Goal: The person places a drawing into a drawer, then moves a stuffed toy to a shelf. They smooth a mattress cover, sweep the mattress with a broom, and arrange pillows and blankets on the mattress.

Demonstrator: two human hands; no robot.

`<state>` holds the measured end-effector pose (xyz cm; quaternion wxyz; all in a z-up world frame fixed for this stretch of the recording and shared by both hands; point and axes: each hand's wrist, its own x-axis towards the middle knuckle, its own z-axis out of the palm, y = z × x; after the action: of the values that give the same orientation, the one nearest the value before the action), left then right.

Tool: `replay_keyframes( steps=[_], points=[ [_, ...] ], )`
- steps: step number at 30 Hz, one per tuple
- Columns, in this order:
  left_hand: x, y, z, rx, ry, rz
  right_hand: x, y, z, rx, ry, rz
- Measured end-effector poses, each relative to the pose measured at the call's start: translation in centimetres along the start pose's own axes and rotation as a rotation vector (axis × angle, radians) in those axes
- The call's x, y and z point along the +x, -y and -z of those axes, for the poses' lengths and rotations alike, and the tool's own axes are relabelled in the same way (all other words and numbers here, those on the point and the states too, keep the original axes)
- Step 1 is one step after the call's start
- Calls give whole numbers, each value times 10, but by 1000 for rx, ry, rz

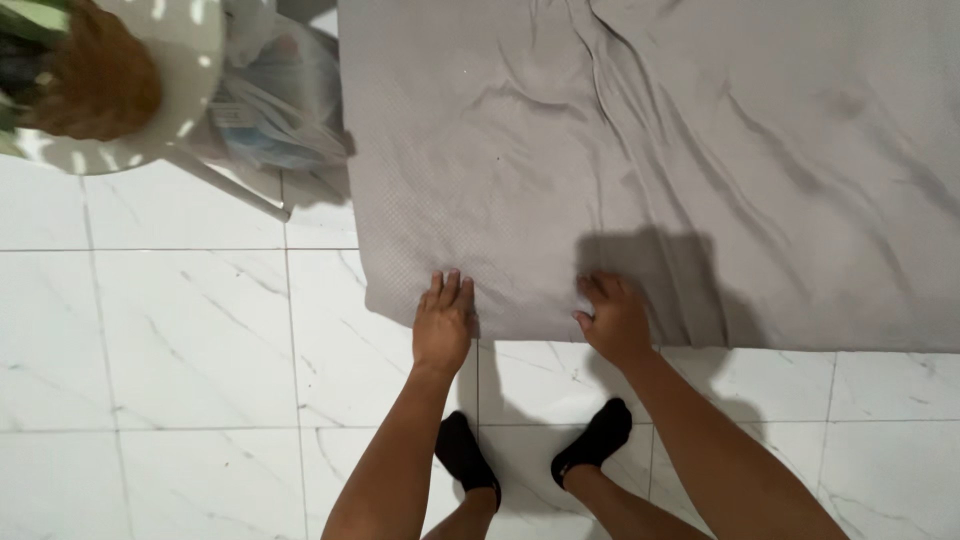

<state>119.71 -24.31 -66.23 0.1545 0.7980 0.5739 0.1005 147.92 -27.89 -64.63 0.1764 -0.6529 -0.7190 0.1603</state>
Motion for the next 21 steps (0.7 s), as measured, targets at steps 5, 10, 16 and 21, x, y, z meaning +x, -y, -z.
replay_keyframes(
  steps=[5,10,16,21],
  points=[
    [-3,17,-25,-106,43,56,-5,-41,-52,-45,92,-152],
    [9,30,-29,-41,151,-67,-3,-75,-65,37,164,-3],
    [-34,46,-34,39,583,-100,-64,-50,-65,76,591,-51],
    [-29,54,-17,80,658,21,-44,-3,-59,-19,748,-140]
  ],
)
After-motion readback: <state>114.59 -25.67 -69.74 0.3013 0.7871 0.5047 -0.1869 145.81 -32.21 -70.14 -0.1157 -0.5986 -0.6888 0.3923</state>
